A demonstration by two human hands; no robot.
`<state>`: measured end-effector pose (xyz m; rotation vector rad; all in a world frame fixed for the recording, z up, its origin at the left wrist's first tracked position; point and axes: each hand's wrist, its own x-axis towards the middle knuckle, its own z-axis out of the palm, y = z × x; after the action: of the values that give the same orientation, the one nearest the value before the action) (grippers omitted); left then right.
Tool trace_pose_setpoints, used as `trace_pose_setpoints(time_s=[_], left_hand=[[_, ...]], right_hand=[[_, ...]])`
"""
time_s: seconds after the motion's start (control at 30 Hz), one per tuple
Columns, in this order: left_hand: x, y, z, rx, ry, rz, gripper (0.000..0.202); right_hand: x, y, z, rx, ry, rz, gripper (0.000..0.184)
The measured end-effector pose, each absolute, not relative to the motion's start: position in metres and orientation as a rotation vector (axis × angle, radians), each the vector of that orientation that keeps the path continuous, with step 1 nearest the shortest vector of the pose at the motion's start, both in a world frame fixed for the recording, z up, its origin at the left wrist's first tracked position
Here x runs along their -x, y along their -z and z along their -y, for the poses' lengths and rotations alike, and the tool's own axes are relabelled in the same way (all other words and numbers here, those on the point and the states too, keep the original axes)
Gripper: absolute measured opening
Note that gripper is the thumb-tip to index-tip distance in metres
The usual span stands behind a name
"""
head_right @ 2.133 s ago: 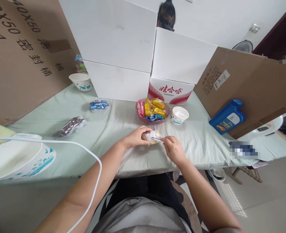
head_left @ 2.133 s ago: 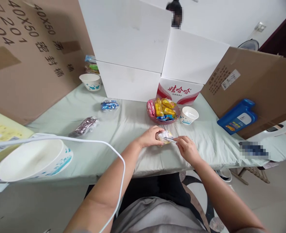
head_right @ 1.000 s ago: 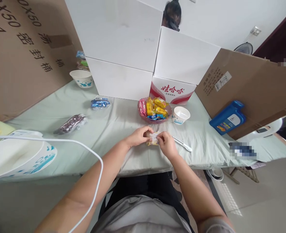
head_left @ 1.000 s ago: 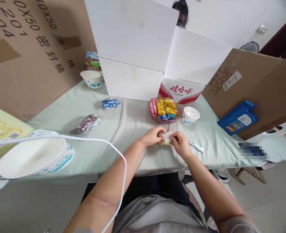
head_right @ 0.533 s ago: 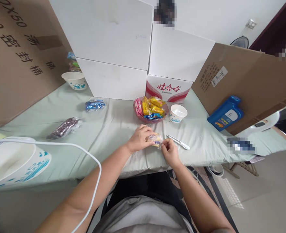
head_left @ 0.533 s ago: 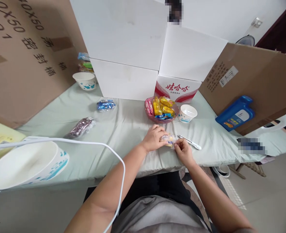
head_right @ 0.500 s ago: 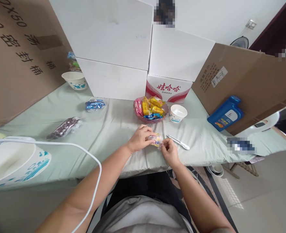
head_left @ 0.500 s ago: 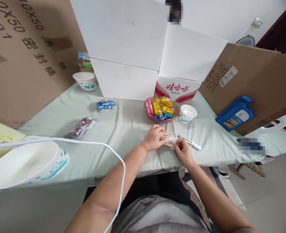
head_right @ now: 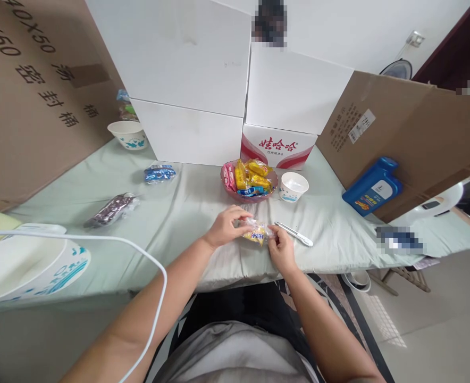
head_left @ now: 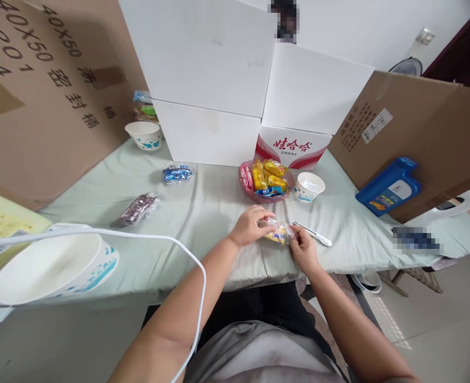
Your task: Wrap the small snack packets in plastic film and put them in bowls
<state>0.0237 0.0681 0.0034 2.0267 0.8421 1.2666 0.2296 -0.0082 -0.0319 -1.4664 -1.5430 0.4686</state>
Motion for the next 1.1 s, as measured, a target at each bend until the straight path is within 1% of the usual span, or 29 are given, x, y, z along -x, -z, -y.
trace_pose_setpoints(time_s=[0.07, 0.1, 0.17, 0.3, 0.4, 0.5, 0.57, 0.63, 0.67, 0.73, 0.77, 0.83, 0.9, 0.97, 1.0, 1.1], left_hand=[[-0.033, -0.002, -0.063, -2.113, -1.202, -0.821, 0.011], [-0.035, -0.002, -0.063, -2.065, -1.208, -0.845, 0.006], [-0.032, -0.002, -0.068, -1.771, -1.289, -0.917, 0.009], [-0.011, -0.002, -0.091, -1.019, -1.496, -1.054, 0.022], [-0.001, 0.003, -0.103, -0.876, -1.533, -1.146, 0.025], [0.0, 0.01, -0.107, -0.849, -1.517, -1.257, 0.017], [0.001, 0.012, -0.106, -0.863, -1.544, -1.34, 0.012], [0.003, 0.009, -0.103, -0.905, -1.603, -1.408, 0.016], [0.004, 0.007, -0.101, -0.997, -1.63, -1.433, 0.02], [0.004, 0.001, -0.097, -1.361, -1.629, -1.431, 0.024], [0.004, -0.001, -0.094, -1.602, -1.576, -1.394, 0.026], [0.0, -0.004, -0.089, -2.031, -1.357, -1.279, 0.031], [-0.004, -0.005, -0.086, -2.219, -1.117, -1.179, 0.032], [-0.007, -0.004, -0.084, -2.25, -0.983, -1.135, 0.019], [-0.007, -0.004, -0.083, -2.229, -0.971, -1.126, 0.014], [-0.006, -0.003, -0.084, -2.029, -1.025, -1.144, 0.015]], right_hand=[[-0.229, 0.031, 0.009, 1.471, -0.465, 1.55, 0.026], [-0.23, 0.031, 0.009, 1.48, -0.453, 1.539, 0.024], [-0.231, 0.031, 0.01, 1.508, -0.408, 1.499, 0.02], [-0.232, 0.032, 0.011, 1.544, -0.355, 1.363, 0.016], [-0.231, 0.034, 0.011, 1.53, -0.395, 1.328, 0.018], [-0.232, 0.037, 0.008, 1.5, -0.416, 1.295, 0.022], [-0.233, 0.039, 0.006, 1.479, -0.4, 1.274, 0.026], [-0.234, 0.038, 0.005, 1.468, -0.357, 1.271, 0.031], [-0.235, 0.036, 0.006, 1.468, -0.315, 1.275, 0.032], [-0.233, 0.028, 0.009, 1.458, -0.178, 1.304, 0.032], [-0.232, 0.022, 0.012, 1.442, -0.09, 1.337, 0.029], [-0.225, 0.008, 0.017, 1.372, 0.035, 1.476, 0.021], [-0.217, -0.003, 0.018, 1.274, 0.01, 1.736, 0.017], [-0.208, -0.009, 0.012, 1.212, -0.069, 1.994, 0.019], [-0.205, -0.009, 0.006, 1.218, -0.081, 2.077, 0.022], [-0.204, -0.004, -0.013, 1.346, -0.029, 2.134, 0.041]])
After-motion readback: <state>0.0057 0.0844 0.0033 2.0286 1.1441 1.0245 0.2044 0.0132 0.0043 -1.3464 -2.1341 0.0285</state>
